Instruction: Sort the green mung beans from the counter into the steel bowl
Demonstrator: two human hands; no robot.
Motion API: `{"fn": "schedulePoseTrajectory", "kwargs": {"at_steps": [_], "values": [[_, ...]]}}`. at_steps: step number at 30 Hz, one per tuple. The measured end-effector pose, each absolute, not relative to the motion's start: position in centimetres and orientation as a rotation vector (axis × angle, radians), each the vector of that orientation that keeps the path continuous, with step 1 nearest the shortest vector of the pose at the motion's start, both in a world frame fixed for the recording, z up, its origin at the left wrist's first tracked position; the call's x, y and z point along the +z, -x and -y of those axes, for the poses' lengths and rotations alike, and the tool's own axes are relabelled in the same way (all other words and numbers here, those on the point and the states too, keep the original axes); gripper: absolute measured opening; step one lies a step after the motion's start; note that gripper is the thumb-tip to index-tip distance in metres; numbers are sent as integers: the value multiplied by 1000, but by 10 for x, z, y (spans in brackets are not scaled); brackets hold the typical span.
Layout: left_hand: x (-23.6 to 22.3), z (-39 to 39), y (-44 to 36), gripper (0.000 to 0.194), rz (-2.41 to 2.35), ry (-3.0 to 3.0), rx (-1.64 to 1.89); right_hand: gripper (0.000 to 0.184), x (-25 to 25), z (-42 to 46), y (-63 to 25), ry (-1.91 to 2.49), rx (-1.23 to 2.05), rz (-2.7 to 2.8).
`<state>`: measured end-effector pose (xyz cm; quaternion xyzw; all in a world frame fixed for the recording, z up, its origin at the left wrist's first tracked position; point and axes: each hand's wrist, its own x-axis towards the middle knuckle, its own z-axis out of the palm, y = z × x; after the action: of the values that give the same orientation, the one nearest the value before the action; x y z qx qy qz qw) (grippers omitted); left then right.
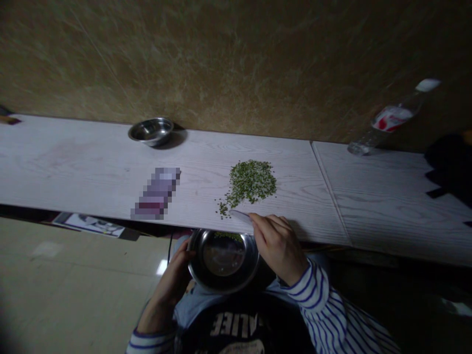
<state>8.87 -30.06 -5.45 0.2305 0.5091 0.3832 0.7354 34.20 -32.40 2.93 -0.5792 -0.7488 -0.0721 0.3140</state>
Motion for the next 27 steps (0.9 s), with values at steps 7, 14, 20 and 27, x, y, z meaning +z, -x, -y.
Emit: {"fn": "schedulePoseTrajectory", "kwargs": {"at_steps": [7, 14, 20, 27], "values": [[-55, 300, -88, 61, -1100, -506, 864, 20, 27, 325, -342, 1522, -167, 1975], [-54, 302, -88, 59, -1119, -513, 870, 20, 26, 324, -340, 1521, -167, 1968], [-54, 302, -86, 59, -1116, -521, 880, 21, 27, 324, -338, 1500, -157, 1995], [-54, 301, -88, 58, -1119, -519, 873, 20, 26, 325, -338, 1515, -159, 1998]]}}
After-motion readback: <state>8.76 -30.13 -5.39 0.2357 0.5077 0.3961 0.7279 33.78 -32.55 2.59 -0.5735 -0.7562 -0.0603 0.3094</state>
